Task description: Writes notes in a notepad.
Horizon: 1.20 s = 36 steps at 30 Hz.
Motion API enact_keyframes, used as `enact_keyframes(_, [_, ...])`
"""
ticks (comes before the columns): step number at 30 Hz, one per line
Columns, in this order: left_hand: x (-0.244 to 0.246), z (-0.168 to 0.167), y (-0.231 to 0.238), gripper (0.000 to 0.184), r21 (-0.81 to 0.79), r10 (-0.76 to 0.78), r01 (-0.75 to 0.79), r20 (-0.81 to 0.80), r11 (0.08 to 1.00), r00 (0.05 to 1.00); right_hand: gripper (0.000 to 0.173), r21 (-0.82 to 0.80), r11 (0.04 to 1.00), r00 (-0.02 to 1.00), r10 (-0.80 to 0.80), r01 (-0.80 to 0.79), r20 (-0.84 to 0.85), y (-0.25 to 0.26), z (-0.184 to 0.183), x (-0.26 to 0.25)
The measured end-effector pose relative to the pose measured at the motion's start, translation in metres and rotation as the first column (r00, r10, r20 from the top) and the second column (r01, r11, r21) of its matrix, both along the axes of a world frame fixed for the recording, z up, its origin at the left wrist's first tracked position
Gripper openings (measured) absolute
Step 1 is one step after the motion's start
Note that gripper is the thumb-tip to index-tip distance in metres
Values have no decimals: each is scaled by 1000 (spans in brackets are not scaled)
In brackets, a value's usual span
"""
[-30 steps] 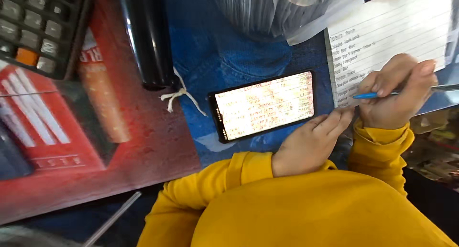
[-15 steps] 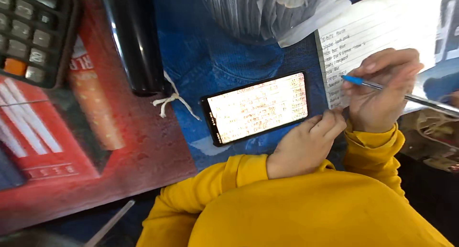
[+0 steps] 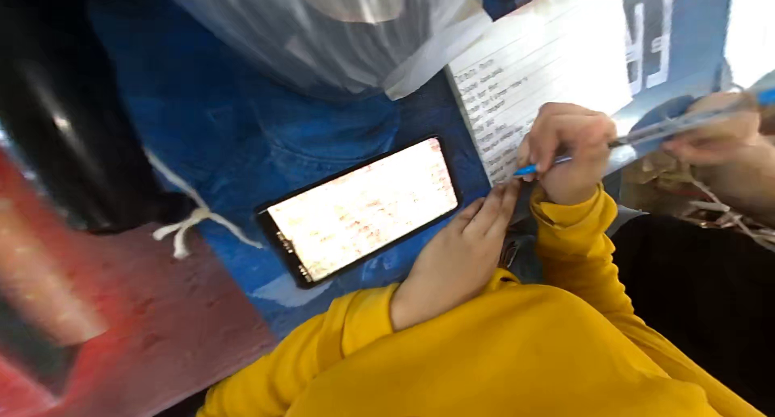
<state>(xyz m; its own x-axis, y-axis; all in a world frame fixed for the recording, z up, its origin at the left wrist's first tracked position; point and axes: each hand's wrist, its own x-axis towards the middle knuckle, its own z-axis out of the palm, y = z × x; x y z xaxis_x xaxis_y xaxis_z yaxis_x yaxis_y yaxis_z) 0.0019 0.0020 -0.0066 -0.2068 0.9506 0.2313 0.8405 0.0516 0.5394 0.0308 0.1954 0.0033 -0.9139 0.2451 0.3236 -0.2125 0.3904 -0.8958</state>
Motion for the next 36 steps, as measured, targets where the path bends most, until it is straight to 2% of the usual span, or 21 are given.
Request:
enact_keyframes(2, [0, 0, 0, 41, -3, 6, -6, 20, 1000, 1000, 49, -51, 993, 994, -111, 111, 1, -5, -2, -2])
enact_keyframes(4, [2, 0, -1, 41, 7, 29, -30, 41, 1000, 999, 45, -18, 977, 977, -214, 213, -13, -9, -4, -3])
enact_keyframes(12, [1, 0, 0, 39, 21, 46, -46, 24, 999, 999, 44, 126, 937, 946, -322, 325, -47, -15, -8, 0])
enact_keyframes(16, [1, 1, -1, 43, 11, 40, -40, 75, 999, 996, 45, 128, 950, 958, -285, 285, -21, -14, -7, 0])
enact_keyframes(20, [0, 0, -1, 40, 15, 27, -27, -17, 1000, 999, 45, 119, 945, 952, -304, 305, -27, -13, -7, -1])
enact_keyframes(22, [1, 0, -1, 40, 25, 31, -31, -3, 999, 1000, 46, 139, 946, 956, -293, 293, -21, -15, -6, 0])
enact_keyframes(28, [0, 1, -1, 42, -9, 9, -8, 37, 1000, 999, 44, 106, 918, 924, -381, 382, -26, -15, -8, 0])
enact_keyframes(33, [0, 0, -2, 43, 13, 25, -26, 32, 1000, 999, 45, 145, 920, 931, -359, 364, -58, -14, -9, 0])
enact_keyframes(36, [0, 1, -1, 41, -10, 1, -1, 17, 1000, 1000, 45, 148, 932, 943, -332, 331, -19, -13, -7, 0])
